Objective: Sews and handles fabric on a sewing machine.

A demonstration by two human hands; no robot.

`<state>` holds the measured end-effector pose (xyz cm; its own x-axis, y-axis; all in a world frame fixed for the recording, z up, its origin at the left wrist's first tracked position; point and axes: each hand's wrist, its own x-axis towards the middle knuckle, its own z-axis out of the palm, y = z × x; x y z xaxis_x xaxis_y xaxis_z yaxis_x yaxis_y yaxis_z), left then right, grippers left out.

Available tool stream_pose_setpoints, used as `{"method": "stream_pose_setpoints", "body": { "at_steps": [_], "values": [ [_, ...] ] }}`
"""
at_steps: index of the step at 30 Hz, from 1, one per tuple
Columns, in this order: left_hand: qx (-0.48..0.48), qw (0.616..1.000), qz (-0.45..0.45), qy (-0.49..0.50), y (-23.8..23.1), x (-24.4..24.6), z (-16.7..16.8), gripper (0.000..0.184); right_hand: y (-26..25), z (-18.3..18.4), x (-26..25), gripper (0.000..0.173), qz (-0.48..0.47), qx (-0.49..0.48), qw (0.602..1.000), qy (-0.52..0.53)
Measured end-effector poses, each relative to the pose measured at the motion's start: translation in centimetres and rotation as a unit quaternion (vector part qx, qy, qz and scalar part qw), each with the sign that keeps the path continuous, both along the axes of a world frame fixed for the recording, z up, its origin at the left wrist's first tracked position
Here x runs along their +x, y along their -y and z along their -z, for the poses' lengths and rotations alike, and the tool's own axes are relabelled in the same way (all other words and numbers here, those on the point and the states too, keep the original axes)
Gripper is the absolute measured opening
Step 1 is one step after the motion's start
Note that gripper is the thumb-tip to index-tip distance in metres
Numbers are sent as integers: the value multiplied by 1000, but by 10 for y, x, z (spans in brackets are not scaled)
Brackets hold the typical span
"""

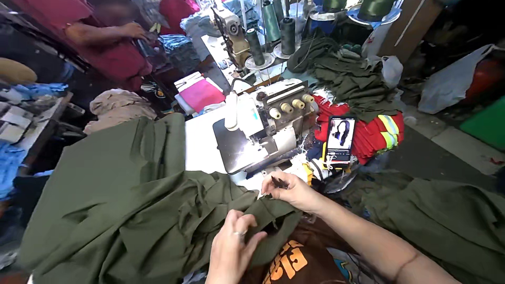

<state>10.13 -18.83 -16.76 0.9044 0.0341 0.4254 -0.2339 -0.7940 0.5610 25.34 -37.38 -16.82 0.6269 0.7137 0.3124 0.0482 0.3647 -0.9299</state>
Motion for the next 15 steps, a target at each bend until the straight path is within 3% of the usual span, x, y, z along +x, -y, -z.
{"method": "stream_pose_setpoints", "body": {
  "at_steps": [2,4,8,13,15],
  "values": [
    [157,987,-32,-3,4,4,10,16,8,6,4,11,-22,-33,999,3],
    [191,980,-45,11,-3,5,18,11,13,13,5,16,-46,-68,996,17],
    [39,998,-20,51,-21,7,16,28,19,25,5,24,-85,-111,988,70],
    [-194,977,3,88,-26,8,26,14,20,26,-2,51,-90,-200,960,171],
    [-262,960,-5,96,-24,6,30,8,18,24,-7,48,-68,-236,949,197]
  ]
}}
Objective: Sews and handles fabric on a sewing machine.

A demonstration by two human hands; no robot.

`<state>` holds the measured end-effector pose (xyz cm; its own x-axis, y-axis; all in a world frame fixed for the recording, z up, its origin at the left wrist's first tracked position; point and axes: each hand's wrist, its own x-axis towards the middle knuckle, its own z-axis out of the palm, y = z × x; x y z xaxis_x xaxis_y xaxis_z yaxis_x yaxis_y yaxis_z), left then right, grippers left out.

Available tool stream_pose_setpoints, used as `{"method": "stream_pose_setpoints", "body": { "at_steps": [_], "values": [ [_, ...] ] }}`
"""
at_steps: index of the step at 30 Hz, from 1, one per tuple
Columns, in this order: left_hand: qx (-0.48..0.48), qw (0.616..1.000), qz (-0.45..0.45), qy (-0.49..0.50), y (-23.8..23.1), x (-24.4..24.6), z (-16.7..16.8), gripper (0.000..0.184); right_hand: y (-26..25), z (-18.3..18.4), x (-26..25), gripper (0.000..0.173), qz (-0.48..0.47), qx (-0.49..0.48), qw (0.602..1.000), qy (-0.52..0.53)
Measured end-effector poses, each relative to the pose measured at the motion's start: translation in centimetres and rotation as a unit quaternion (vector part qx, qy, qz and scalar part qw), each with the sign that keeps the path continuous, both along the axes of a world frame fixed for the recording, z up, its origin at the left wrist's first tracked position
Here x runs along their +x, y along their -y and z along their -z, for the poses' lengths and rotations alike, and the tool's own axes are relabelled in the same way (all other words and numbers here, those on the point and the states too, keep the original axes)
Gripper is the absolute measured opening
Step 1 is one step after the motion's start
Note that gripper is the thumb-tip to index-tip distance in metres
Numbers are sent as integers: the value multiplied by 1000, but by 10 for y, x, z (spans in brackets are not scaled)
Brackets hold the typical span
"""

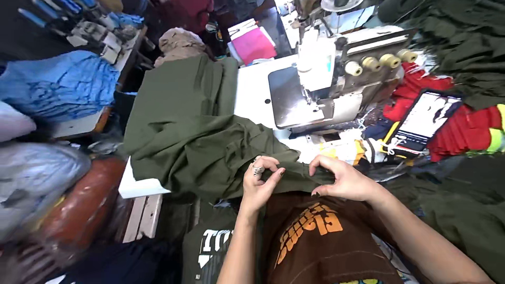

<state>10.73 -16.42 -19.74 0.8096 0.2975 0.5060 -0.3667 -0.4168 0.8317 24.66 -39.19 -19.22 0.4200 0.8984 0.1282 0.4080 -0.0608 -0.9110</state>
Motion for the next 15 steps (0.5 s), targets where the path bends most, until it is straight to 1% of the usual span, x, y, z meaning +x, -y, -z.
{"method": "stream_pose_setpoints", "body": {
  "at_steps": [2,4,8,12,14,15],
  "values": [
    [-39,999,0,9,2,-2,2,6,-2,2,-3,34,31,8,999,27],
    [-51,999,0,17,1,-5,3,8,-6,4,-6,24,64,24,997,32],
    [-29,999,3,27,-3,-11,0,11,-8,8,-10,22,83,62,994,26],
    [50,998,5,22,-11,-18,-5,12,-10,10,-14,20,103,74,992,15],
    [121,993,-3,-8,-13,-23,-9,14,-11,10,-14,20,99,43,994,3],
    [169,985,-6,-40,-14,-26,-12,17,-11,11,-13,25,82,14,997,3]
  ]
}}
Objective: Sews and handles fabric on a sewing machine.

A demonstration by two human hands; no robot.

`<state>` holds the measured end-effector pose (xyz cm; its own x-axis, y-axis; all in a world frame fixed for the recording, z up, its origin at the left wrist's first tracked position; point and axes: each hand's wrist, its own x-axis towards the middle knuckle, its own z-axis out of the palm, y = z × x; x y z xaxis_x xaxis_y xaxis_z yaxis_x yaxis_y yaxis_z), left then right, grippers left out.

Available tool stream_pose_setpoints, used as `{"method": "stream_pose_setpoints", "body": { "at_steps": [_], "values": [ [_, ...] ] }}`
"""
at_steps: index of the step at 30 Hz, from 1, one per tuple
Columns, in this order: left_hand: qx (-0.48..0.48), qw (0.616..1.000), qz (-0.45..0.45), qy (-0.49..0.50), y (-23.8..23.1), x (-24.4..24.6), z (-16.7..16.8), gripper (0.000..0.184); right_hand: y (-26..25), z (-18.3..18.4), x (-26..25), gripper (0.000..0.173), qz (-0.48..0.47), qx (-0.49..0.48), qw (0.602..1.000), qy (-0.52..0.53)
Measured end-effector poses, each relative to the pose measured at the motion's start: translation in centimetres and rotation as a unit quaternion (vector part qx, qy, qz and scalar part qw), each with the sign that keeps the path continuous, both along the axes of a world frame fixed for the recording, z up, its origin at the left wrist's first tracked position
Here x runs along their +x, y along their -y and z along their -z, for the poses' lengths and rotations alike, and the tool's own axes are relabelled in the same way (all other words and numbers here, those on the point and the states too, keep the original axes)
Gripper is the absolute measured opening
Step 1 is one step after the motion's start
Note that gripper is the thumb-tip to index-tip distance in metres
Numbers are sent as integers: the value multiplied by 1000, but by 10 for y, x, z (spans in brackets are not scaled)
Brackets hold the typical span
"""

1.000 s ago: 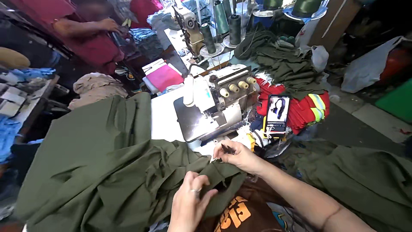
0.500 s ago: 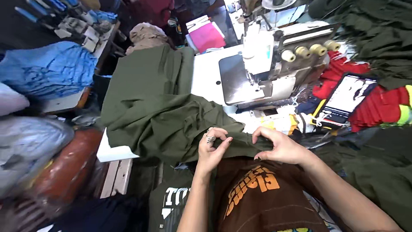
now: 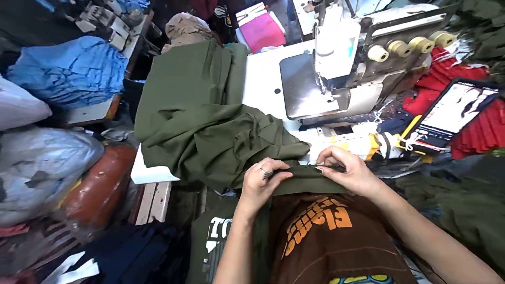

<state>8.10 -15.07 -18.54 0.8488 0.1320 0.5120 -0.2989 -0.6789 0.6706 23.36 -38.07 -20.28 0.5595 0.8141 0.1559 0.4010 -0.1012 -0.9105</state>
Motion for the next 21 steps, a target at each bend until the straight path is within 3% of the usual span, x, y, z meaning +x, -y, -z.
{"method": "stream_pose_setpoints", "body": {
  "at_steps": [2,4,6,11,14,17,21],
  "values": [
    [106,990,10,-92,-2,-9,-9,24,-1,0,4,40,-78,-73,994,12],
    [161,972,43,-164,-5,-17,-17,22,-5,1,5,32,-161,-102,981,34],
    [174,968,47,-175,-9,-21,-24,18,-12,0,5,23,-198,-91,974,55],
    [169,972,-73,-146,-19,-13,-37,15,-51,-15,16,19,-119,-21,985,124],
    [217,942,-124,-224,-24,5,-27,16,-77,-3,33,14,-118,-47,979,161],
    [229,918,-138,-293,-28,15,-16,22,-88,14,40,20,-138,-85,976,143],
    [201,955,-147,-160,-23,6,-24,15,-74,3,32,20,-86,-56,989,111]
  ]
}}
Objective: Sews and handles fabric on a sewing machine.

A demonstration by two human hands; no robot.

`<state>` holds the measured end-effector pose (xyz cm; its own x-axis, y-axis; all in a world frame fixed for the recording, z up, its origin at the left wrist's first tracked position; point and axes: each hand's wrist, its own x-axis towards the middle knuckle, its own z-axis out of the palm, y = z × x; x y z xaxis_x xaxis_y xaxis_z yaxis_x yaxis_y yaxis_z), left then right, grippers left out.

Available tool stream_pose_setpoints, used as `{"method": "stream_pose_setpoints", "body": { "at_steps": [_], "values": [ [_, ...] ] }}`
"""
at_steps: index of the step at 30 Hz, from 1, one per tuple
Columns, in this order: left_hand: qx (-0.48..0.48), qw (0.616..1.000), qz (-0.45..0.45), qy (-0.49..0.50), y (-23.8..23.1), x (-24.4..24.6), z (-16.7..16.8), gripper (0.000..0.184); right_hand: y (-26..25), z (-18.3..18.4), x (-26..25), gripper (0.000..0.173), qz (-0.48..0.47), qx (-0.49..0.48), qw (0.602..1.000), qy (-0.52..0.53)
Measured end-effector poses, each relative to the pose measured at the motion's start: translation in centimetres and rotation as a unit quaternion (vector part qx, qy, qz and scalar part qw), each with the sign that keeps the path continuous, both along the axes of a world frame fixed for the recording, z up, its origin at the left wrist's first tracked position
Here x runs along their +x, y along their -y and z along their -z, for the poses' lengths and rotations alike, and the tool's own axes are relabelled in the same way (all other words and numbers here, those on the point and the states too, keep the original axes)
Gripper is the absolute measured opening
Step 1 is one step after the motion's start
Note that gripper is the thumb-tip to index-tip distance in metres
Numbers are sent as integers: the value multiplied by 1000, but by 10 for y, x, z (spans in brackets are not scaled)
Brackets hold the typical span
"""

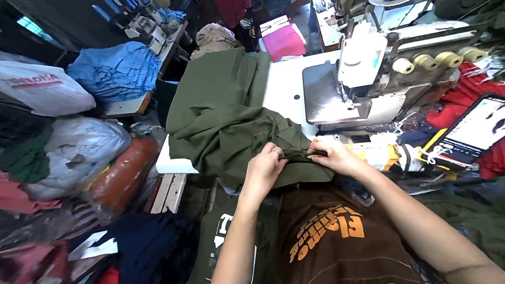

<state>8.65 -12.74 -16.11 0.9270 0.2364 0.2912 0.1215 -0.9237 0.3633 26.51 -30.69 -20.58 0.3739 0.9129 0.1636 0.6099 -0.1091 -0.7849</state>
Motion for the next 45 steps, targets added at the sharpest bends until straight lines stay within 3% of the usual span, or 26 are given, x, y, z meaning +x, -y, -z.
{"method": "stream_pose_setpoints", "body": {
  "at_steps": [5,16,19,22,25,28,31,34,40,45],
  "values": [
    [16,992,28,125,9,-8,-24,10,11,-26,-6,13,46,101,994,-10],
    [89,969,21,229,15,-14,-34,10,18,-49,-19,11,108,181,977,44],
    [171,957,-24,235,20,-7,-37,22,16,-50,-21,15,166,156,972,58],
    [223,942,-83,237,21,15,-42,10,14,-47,-15,27,205,149,964,79],
    [107,960,-72,247,18,61,-52,7,11,-39,3,18,239,156,956,63],
    [-56,971,-28,229,22,121,-57,17,14,-34,25,14,271,159,948,-54],
    [-136,979,-50,145,29,182,-45,20,28,-21,42,11,287,165,929,-167],
    [-127,990,-60,27,43,199,-27,17,51,-4,37,11,290,146,916,-237],
    [-183,982,-42,18,58,190,-16,32,78,-2,18,8,315,136,857,-385],
    [-144,975,-167,-35,53,241,-18,36,59,-7,37,2,339,168,842,-385]
  ]
}}
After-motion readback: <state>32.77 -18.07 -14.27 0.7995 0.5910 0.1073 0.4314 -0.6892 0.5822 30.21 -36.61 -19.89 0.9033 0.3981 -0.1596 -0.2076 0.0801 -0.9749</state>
